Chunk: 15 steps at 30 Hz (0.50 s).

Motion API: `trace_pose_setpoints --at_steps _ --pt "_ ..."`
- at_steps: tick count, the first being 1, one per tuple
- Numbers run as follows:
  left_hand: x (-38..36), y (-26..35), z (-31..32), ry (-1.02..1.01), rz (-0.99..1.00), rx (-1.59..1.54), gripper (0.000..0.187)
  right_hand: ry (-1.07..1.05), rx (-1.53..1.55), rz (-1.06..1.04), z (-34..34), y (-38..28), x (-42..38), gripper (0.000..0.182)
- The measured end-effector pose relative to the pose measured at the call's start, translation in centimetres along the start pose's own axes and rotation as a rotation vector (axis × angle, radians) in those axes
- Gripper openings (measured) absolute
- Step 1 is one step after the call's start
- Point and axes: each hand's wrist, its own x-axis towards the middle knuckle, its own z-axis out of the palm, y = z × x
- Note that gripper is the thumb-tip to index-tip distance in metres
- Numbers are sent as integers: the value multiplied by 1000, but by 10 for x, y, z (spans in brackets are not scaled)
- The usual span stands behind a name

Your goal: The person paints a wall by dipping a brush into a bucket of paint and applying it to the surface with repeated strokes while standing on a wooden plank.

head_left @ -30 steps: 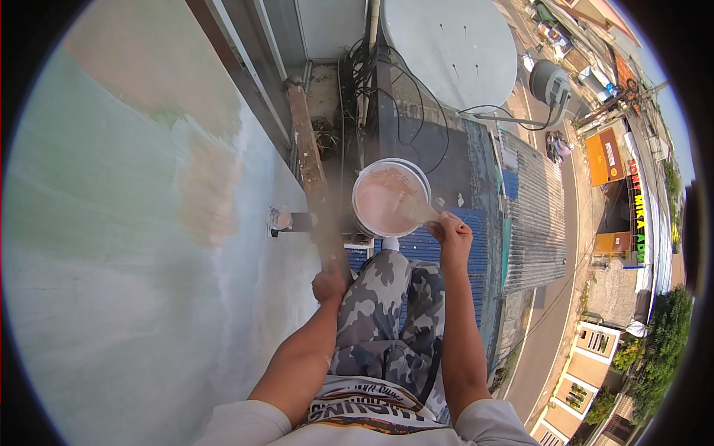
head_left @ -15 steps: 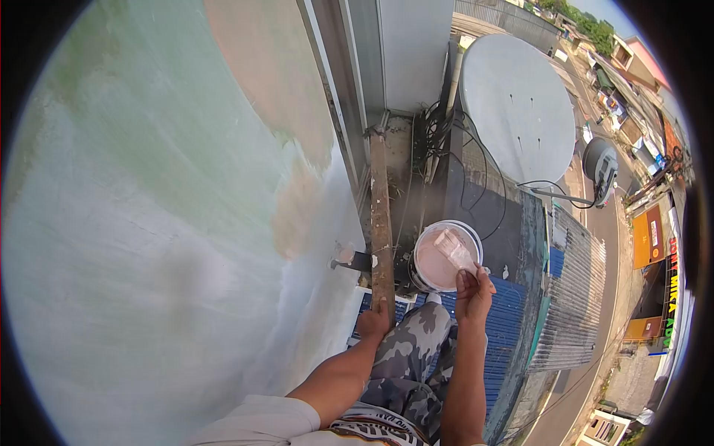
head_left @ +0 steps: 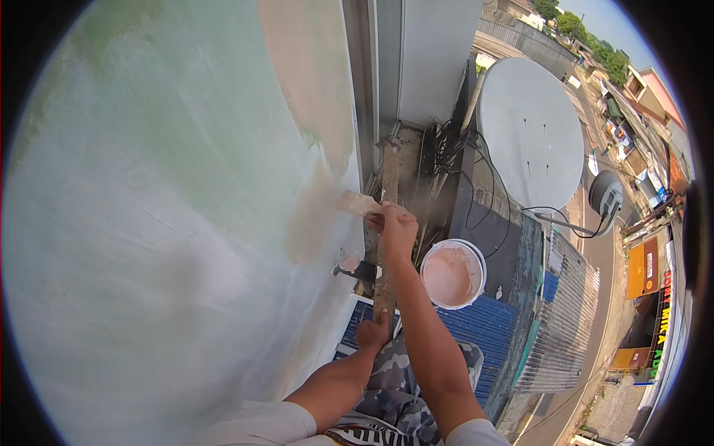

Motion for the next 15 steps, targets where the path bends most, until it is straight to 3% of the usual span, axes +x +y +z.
trace_pose_setpoints --at_steps 4,8,11,15 --pt "0 -3 4 32 33 -8 86 -41 45 16 44 -22 11 23" --pt "0 -5 9 48 42 -13 85 -195 305 -193 82 -116 -5 27" --pt "2 -1 4 44 42 -9 84 -199 281 -245 73 -132 -3 28" --pt "1 1 5 27 24 -9 85 -41 66 -131 30 -67 9 27"
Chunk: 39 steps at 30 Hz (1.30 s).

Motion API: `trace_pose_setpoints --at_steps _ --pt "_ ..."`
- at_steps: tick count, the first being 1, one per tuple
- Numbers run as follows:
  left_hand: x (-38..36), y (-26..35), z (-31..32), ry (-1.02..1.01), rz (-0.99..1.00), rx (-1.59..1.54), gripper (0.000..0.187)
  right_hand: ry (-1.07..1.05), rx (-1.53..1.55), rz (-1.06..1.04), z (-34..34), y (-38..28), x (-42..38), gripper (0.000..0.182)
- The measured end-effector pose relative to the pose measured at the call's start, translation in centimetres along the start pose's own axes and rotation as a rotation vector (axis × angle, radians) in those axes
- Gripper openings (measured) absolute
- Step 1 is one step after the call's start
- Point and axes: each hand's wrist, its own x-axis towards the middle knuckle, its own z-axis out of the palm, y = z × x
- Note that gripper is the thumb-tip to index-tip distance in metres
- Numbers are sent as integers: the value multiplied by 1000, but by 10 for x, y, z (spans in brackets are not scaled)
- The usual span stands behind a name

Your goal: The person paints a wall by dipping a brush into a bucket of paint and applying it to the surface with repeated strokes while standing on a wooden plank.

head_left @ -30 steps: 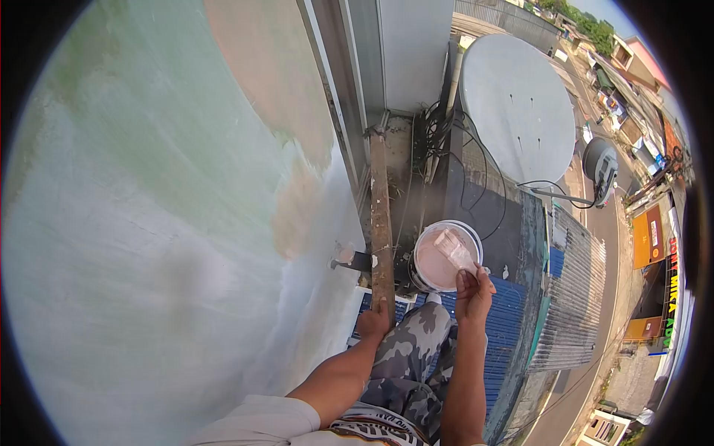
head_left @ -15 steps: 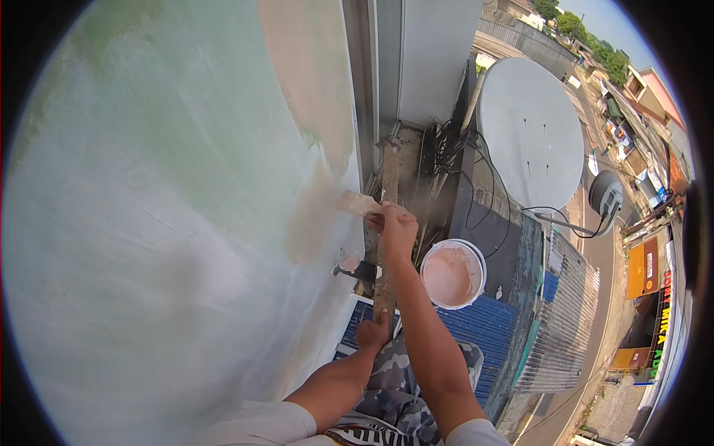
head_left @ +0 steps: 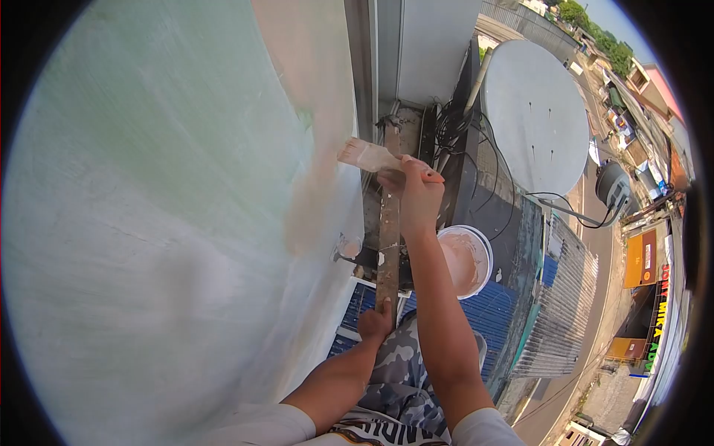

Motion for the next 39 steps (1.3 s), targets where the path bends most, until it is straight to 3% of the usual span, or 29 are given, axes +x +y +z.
trace_pose_setpoints --at_steps 3,6,9,13,16,20,25,29,32,36,39 --pt "1 -3 1 -18 -10 -6 85 76 -242 78 -33 73 5 23" --pt "1 -5 1 -18 3 1 85 63 -252 168 -19 80 1 21" --pt "3 -1 -1 -22 5 4 86 -50 -124 11 28 35 0 23" --pt "1 -4 1 -24 -5 2 85 -264 221 -201 93 -93 0 31" --pt "1 -5 2 -9 11 -12 84 -389 365 -289 114 -124 6 33" --pt "4 -12 6 -10 35 -42 83 -284 449 -42 91 -64 4 33" --pt "2 -11 3 -19 50 -31 83 24 142 198 -33 91 -14 26" --pt "2 -7 0 -14 55 -18 84 71 -39 292 -46 112 -15 23" --pt "6 -10 4 13 50 -9 84 -81 -179 58 17 44 -14 24" --pt "1 -12 6 17 38 -8 85 -266 233 -136 96 -86 -6 28" --pt "4 -9 4 2 44 1 85 -400 415 -220 119 -119 4 32"
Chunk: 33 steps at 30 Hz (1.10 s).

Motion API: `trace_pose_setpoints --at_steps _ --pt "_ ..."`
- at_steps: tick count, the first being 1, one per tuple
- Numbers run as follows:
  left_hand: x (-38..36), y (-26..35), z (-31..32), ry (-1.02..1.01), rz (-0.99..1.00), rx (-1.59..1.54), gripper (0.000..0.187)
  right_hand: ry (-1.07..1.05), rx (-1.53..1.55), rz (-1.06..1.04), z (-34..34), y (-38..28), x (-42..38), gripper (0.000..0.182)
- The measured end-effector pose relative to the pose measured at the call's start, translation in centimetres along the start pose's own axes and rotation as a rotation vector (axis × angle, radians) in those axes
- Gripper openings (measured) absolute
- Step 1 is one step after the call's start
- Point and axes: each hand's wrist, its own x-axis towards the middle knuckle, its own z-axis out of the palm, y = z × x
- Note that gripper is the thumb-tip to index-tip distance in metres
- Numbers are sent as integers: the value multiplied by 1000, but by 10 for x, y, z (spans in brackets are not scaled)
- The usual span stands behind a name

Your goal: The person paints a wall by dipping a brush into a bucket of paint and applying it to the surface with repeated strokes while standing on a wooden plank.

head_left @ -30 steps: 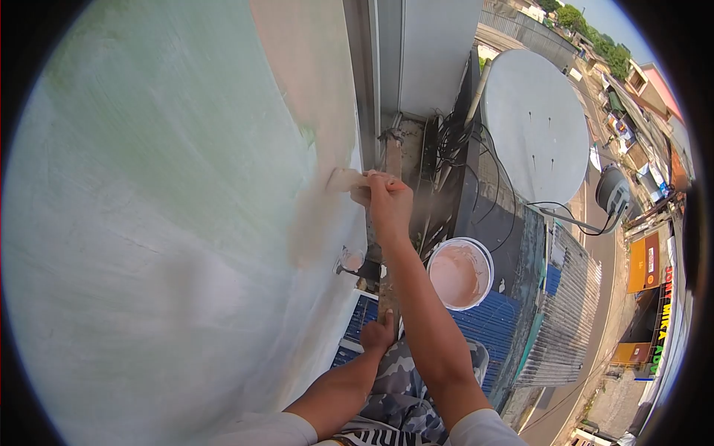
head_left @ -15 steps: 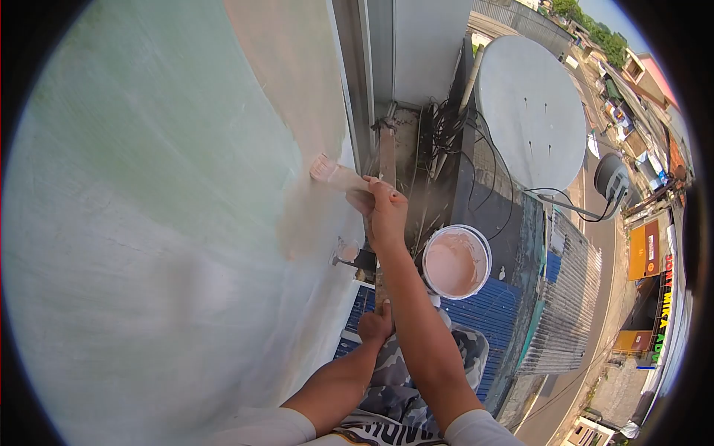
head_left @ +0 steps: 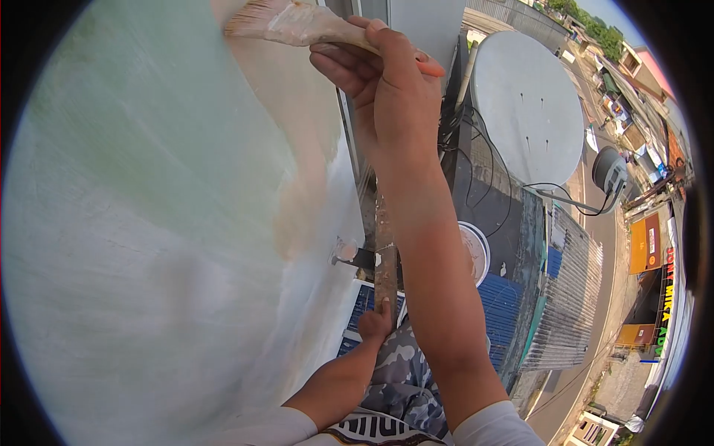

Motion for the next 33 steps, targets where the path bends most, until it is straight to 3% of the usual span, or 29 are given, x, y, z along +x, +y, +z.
trace_pose_setpoints --at_steps 4,11,13,17,21,24,29,33 --pt "8 -11 15 15 34 -12 84 118 46 133 -38 36 -30 33" --pt "-1 -2 0 10 18 6 81 570 -327 523 -244 147 -172 24" --pt "3 -5 4 3 26 3 81 591 -419 545 -241 145 -168 23" --pt "4 -1 5 13 -14 11 81 429 -607 466 -198 131 -110 25" --pt "2 -6 9 -17 3 30 82 192 -210 161 -118 62 -27 32" --pt "8 -7 15 13 13 19 82 75 -62 115 -97 41 1 31" --pt "3 -4 10 48 41 1 81 293 -93 341 -178 108 -56 29" --pt "2 -1 3 3 32 -8 81 550 -459 495 -272 157 -123 25"
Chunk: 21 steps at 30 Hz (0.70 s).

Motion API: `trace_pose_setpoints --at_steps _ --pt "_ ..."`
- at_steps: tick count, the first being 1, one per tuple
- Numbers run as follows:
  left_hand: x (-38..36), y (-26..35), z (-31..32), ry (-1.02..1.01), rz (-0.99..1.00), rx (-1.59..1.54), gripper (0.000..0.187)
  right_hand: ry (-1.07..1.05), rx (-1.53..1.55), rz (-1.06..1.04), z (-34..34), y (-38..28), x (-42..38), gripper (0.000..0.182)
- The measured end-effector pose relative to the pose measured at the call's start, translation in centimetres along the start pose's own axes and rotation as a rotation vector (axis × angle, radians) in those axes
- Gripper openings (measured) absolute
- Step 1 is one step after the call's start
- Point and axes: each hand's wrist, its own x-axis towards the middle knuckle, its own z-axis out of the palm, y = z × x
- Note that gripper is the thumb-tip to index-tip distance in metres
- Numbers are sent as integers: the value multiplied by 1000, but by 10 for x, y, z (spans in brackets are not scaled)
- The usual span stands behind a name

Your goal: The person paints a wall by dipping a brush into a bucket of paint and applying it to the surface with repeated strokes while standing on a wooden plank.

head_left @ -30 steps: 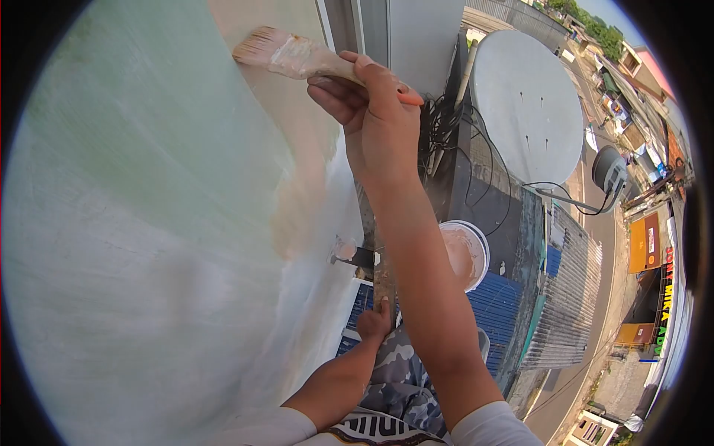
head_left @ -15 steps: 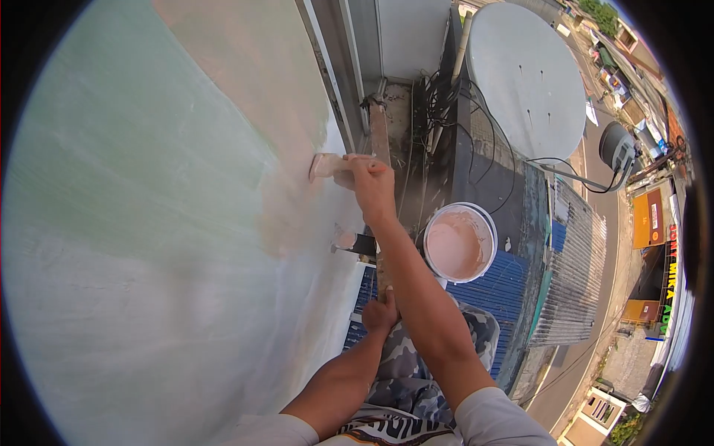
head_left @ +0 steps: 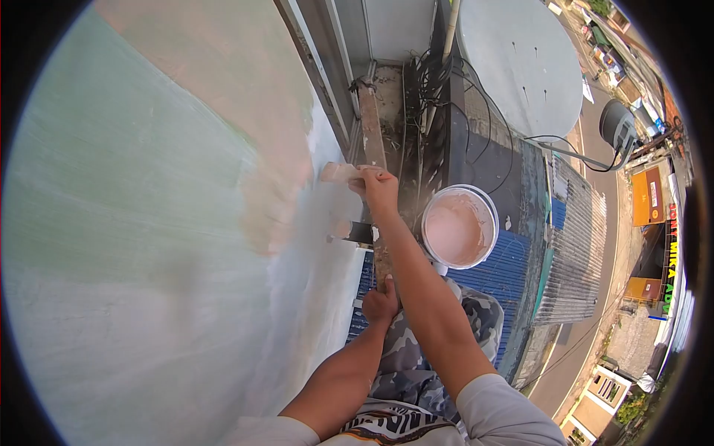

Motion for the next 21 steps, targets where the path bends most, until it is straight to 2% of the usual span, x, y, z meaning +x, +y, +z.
trace_pose_setpoints --at_steps 3,5,10,13,17,19,21 --pt "1 1 2 0 -25 5 81 -10 -131 -76 -3 19 4 24" --pt "1 1 1 -22 -51 16 82 -94 -88 -124 17 0 6 25" --pt "4 -8 13 -28 -48 27 82 -345 286 -299 80 -139 -18 32" --pt "6 -2 10 -23 -63 32 82 -428 405 -316 90 -167 -13 34" --pt "7 -6 14 -23 -55 33 80 -335 325 -178 63 -103 4 30" --pt "3 3 5 -26 -74 34 79 -197 188 -44 27 -48 19 27" --pt "3 5 2 -16 -78 35 78 -62 -42 5 -7 -3 33 25"
